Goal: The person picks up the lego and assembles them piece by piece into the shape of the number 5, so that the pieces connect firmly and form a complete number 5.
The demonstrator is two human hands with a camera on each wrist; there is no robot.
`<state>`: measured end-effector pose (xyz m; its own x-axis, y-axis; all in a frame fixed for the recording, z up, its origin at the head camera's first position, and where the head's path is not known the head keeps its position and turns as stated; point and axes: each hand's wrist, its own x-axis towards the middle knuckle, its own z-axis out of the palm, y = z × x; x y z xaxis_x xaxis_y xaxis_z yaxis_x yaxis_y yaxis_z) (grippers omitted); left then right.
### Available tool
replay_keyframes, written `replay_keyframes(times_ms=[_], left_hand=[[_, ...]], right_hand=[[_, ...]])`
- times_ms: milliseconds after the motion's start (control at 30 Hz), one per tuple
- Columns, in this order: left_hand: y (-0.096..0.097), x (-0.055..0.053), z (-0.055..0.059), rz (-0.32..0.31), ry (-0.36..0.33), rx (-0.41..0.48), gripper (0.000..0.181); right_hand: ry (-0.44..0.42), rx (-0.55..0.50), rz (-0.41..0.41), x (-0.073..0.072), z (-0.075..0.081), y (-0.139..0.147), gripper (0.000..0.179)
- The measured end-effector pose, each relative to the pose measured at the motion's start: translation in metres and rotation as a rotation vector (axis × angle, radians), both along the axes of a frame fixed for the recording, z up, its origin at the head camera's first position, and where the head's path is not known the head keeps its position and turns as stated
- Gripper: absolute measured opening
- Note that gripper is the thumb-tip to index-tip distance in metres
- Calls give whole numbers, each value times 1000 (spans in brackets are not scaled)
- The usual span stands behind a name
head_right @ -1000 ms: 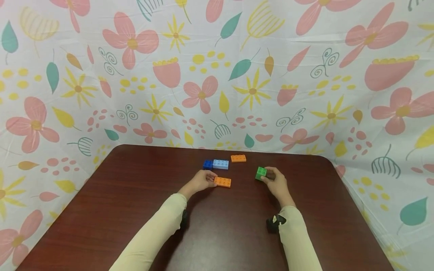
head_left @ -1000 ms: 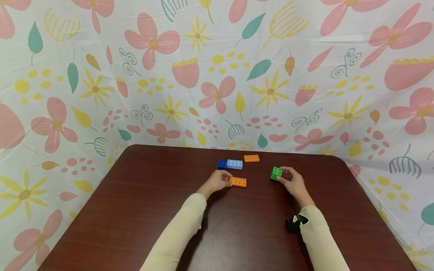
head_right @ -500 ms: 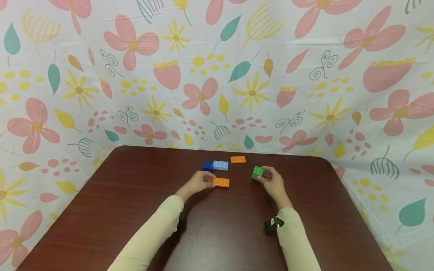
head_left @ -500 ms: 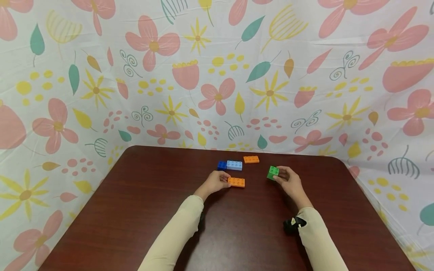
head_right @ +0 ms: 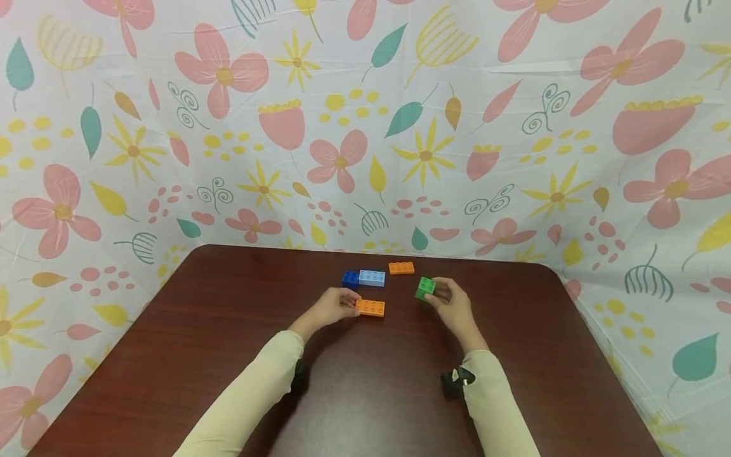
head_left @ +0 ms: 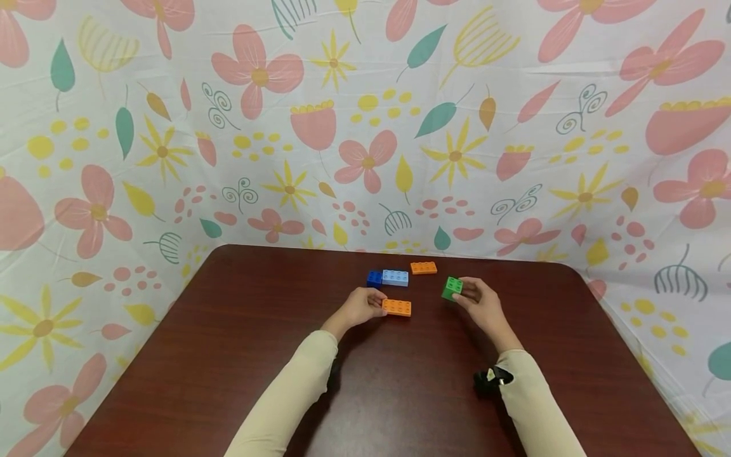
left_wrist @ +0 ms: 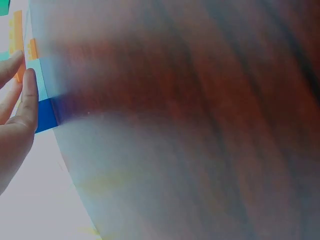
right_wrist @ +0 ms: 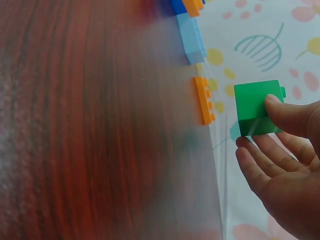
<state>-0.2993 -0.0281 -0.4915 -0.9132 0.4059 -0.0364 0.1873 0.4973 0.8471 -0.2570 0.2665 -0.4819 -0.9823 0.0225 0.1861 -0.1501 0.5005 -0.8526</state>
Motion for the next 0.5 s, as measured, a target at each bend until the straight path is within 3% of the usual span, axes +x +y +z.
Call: replay_keyframes(times_ms=[500], left_hand=[[-6,13,6,-28,13,-1,28]], right_hand=[[64,-26,47,7,5,-16,42]])
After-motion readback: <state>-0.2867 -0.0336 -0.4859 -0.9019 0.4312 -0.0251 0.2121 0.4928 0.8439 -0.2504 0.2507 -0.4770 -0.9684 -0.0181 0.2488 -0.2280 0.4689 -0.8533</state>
